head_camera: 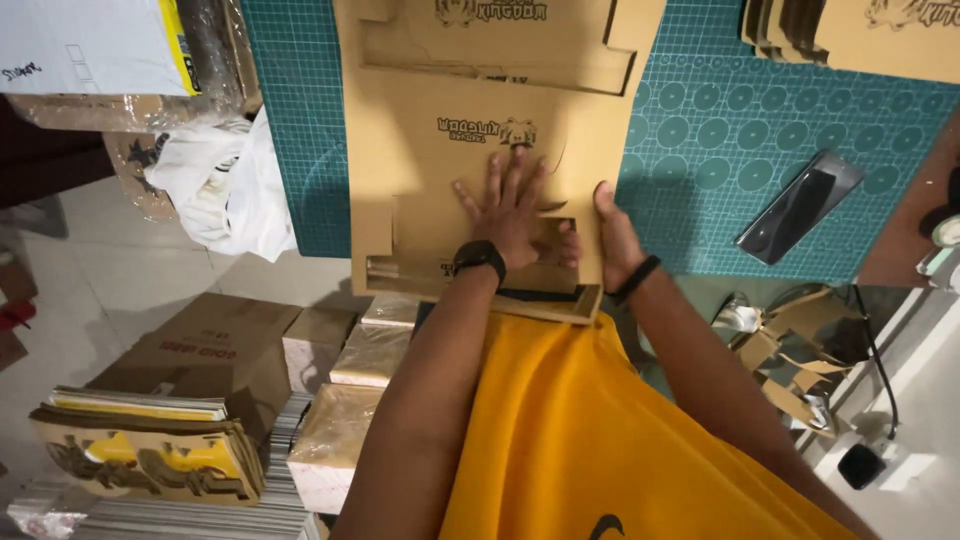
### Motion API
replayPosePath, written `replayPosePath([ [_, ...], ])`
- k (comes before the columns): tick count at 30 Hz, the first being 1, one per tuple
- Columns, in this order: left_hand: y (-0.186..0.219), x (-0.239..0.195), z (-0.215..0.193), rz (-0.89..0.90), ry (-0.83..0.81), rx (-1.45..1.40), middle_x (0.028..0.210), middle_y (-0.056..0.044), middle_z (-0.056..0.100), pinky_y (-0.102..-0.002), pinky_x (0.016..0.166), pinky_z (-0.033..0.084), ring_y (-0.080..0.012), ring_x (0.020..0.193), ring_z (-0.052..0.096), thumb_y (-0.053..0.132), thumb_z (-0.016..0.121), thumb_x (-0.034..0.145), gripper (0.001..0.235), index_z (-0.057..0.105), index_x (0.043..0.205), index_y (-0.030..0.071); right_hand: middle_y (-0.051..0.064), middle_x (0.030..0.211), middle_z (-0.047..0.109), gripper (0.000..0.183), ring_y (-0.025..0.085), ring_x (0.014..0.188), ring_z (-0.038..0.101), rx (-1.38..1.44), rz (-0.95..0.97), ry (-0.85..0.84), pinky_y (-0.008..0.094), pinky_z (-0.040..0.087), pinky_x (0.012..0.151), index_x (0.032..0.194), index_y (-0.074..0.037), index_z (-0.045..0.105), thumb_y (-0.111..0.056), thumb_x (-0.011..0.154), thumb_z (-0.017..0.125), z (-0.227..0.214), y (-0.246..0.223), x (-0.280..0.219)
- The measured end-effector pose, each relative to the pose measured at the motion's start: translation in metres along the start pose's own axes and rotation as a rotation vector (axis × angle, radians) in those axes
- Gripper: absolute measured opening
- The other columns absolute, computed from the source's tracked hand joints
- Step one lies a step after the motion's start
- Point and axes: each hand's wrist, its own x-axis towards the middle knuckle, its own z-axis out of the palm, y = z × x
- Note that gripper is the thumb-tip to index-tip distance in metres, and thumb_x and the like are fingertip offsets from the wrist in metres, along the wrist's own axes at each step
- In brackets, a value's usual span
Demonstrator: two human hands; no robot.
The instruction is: Manually separating pre-cut cardboard shapes from larger sheets by punching them out.
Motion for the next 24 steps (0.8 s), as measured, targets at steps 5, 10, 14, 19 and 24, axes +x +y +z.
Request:
replayPosePath([
  [5,0.009,-0.017,-0.019,0.009,-0.005,-0.014,0.172,-0.003,-0.022,-0.083,0.108,-0.02,-0.0351,0.155,-0.028,0.033,0.088,0.079,0.135,-0.016,0.164,0.035,-0.003,0.059,0.038,0.084,0.013,0.044,0.04,-0.028,0.219,-0.207,0.033,0.035,0.045,0.085,-0.001,0.065,-0.08,0.094,0.04,-0.036,-0.004,0.022],
  [10,-0.003,0.0,0.006,-0.004,0.031,0.027,0.173,-0.003,-0.018,-0.082,0.11,-0.018,-0.0331,0.156,-0.023,0.049,0.085,0.08,0.131,-0.015,0.165,0.036,-0.002,0.053,0.045,0.079,0.012,0.036,0.044,-0.034,0.237,-0.232,0.03,0.037,0.035,0.078,-0.004,0.066,-0.078,0.095,0.044,-0.045,-0.005,0.011],
  [14,-0.005,0.008,0.003,0.012,0.004,-0.039,0.172,-0.001,-0.02,-0.082,0.112,-0.015,-0.0338,0.156,-0.023,0.046,0.085,0.084,0.127,-0.014,0.164,0.038,0.003,0.049,0.041,0.084,0.019,0.035,0.043,0.003,0.198,-0.243,0.038,0.042,0.036,0.077,-0.001,0.066,-0.082,0.09,0.044,-0.049,-0.006,0.022],
  [19,0.001,-0.005,0.001,0.017,0.032,0.016,0.174,-0.003,-0.009,-0.083,0.113,-0.01,-0.0341,0.158,-0.016,0.048,0.084,0.081,0.127,-0.011,0.165,0.035,0.005,0.055,0.05,0.071,0.022,0.043,0.053,-0.087,0.154,-0.039,0.041,0.047,0.042,0.082,-0.004,0.065,-0.071,0.097,0.047,-0.007,-0.005,-0.02],
  [24,0.006,-0.014,-0.003,-0.003,0.312,0.366,0.176,0.0,0.009,-0.078,0.117,0.008,-0.0315,0.16,0.004,0.05,0.067,0.091,0.105,-0.004,0.167,0.035,0.013,0.067,0.065,0.057,0.028,0.055,0.066,-0.099,-0.059,0.214,0.046,0.058,0.05,0.096,0.0,0.067,-0.056,0.098,0.054,0.029,0.008,-0.027],
])
